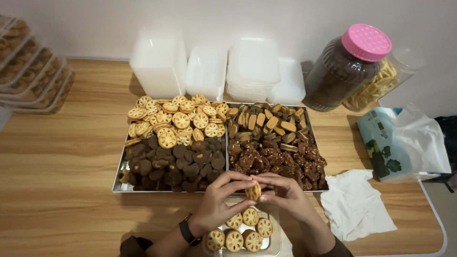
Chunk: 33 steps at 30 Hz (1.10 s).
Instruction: Assembling and packaging various types of cookies from large trays into smaller plastic containers.
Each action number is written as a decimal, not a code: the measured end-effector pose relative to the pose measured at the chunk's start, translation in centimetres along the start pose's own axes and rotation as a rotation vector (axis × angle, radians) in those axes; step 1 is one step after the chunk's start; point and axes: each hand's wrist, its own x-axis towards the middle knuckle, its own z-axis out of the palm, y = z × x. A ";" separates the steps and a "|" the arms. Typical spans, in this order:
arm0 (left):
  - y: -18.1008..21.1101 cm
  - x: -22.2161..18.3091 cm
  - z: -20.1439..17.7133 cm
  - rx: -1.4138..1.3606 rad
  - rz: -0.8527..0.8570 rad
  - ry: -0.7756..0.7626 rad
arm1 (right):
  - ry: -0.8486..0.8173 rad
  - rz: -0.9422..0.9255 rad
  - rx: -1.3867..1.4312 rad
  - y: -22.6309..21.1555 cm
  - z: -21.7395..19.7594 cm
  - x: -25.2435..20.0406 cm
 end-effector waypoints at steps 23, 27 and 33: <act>-0.1 -0.1 -0.5 0.306 0.219 0.010 | -0.250 0.144 -0.535 -5.2 0.3 -0.9; 0.5 0.4 -0.5 0.301 0.211 -0.035 | -0.294 0.214 -0.662 -5.7 0.3 -1.3; 0.2 0.2 -0.2 0.317 0.225 -0.080 | -0.364 0.227 -0.678 -4.7 0.6 -1.2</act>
